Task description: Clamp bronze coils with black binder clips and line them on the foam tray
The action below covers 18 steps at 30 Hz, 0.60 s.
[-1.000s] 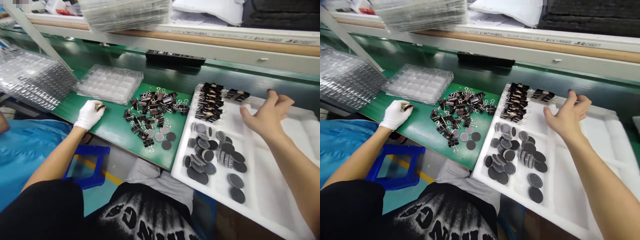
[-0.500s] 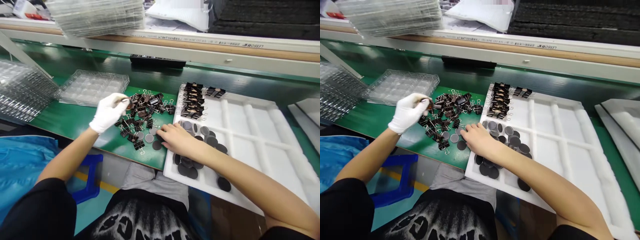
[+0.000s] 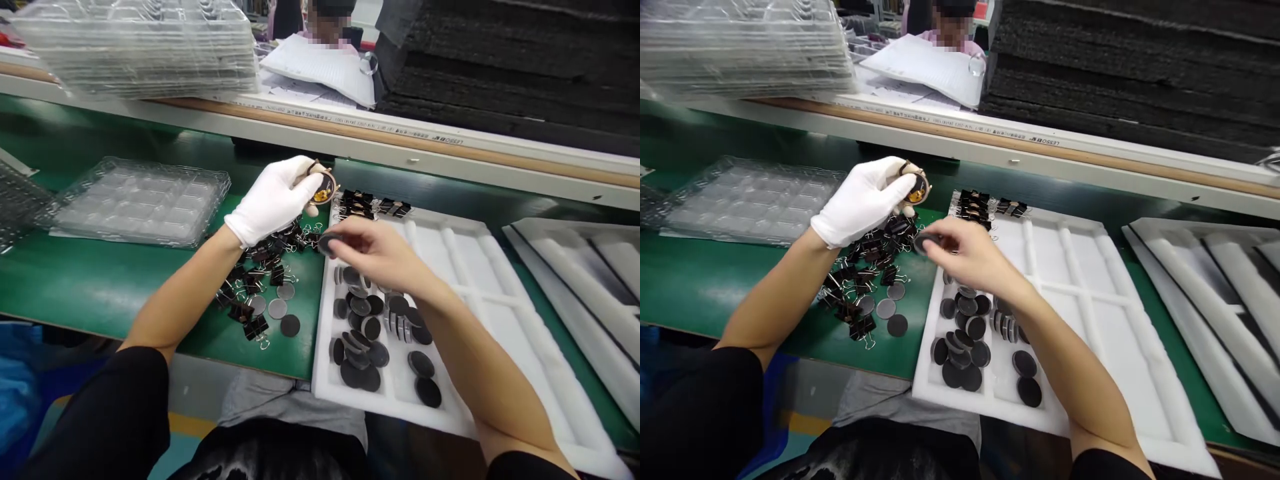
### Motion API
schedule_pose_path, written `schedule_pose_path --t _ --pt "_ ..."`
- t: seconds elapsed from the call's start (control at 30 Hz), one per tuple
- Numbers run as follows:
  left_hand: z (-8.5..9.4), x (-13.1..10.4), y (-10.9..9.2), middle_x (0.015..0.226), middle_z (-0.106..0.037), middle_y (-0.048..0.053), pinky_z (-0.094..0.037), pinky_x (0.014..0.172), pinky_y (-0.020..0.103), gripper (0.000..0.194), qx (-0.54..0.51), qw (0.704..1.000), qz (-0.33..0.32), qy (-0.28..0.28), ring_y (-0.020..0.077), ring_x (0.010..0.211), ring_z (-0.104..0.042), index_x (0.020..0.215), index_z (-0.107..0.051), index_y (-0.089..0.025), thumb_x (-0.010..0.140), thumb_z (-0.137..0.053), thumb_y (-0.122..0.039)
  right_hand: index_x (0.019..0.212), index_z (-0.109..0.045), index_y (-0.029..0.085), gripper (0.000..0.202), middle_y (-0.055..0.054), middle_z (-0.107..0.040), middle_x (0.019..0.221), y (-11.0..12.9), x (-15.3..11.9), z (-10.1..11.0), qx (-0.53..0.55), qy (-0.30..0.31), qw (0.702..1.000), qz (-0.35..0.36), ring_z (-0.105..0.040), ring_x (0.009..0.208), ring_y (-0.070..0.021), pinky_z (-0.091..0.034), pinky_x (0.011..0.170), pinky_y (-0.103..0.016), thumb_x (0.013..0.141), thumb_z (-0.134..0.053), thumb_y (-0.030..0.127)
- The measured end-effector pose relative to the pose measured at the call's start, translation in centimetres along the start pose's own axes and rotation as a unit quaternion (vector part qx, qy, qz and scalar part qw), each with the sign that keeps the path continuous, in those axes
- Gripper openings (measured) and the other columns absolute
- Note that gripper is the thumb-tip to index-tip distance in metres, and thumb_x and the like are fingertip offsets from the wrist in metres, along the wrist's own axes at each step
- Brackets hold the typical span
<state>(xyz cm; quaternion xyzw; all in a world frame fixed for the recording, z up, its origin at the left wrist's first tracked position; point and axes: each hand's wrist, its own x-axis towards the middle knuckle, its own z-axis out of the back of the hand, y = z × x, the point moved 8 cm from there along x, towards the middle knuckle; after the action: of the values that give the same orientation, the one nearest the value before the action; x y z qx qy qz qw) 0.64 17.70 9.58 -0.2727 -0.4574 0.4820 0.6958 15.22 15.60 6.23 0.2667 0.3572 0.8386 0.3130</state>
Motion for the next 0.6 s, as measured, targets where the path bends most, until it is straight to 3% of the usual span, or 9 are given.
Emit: schedule_pose_path --t 0.07,0.13,0.3,0.43,0.6 --pt "-0.3 -0.2 0.6 0.097 -0.075 0.006 -0.05 0.057 0.023 0.019 0.003 1.0 0.004 0.006 0.008 0.058 -0.065 0.106 -0.067 -0.014 0.1 -0.053 -0.026 0.105 -0.075 0.021 0.021 -0.006 -0.077 0.099 -0.2 0.3 2.2 0.112 -0.079 0.99 -0.012 -0.073 0.082 -0.0204 -0.061 0.075 -0.037 0.092 -0.072 0.038" --pt "-1.0 -0.6 0.9 0.085 -0.073 0.002 -0.046 0.051 0.022 0.02 0.017 1.0 0.004 0.025 0.0061 0.049 -0.058 0.105 -0.07 -0.014 0.099 -0.056 -0.027 0.104 -0.074 0.022 0.026 -0.005 -0.075 0.098 -0.8 0.3 3.0 0.172 -0.147 0.974 -0.021 -0.074 0.08 -0.019 -0.064 0.075 -0.036 0.087 -0.081 0.041" --pt "-2.1 -1.1 1.0 0.068 -0.068 -0.002 -0.049 0.056 0.022 0.027 -0.021 0.998 0.001 0.065 0.0087 0.05 -0.061 0.118 -0.071 -0.015 0.102 -0.053 -0.027 0.097 -0.065 0.027 0.04 -0.003 -0.065 0.102 -3.1 0.0 2.5 0.172 -0.255 0.951 -0.027 -0.073 0.075 -0.0171 -0.067 0.07 -0.034 0.077 -0.09 0.051" --pt "-3.5 -1.3 0.9 0.064 -0.067 -0.002 -0.054 0.066 0.024 0.034 -0.07 0.986 0.004 0.148 0.0113 0.06 -0.067 0.129 -0.066 -0.012 0.106 -0.044 -0.026 0.107 -0.063 0.029 0.044 -0.003 -0.063 0.104 -4.0 0.2 2.1 0.157 -0.25 0.955 -0.014 -0.07 0.078 -0.016 -0.068 0.074 -0.034 0.081 -0.086 0.056" --pt "-4.0 -1.4 1.1 0.08 -0.072 0.0 -0.053 0.068 0.023 0.03 -0.046 0.989 0.003 0.14 0.0107 0.069 -0.069 0.126 -0.066 -0.014 0.099 -0.057 -0.026 0.117 -0.066 0.029 0.044 -0.004 -0.07 0.105 -4.6 0.3 1.7 0.186 -0.197 0.962 -0.043 -0.071 0.081 -0.0178 -0.062 0.064 -0.032 0.085 -0.083 0.054"
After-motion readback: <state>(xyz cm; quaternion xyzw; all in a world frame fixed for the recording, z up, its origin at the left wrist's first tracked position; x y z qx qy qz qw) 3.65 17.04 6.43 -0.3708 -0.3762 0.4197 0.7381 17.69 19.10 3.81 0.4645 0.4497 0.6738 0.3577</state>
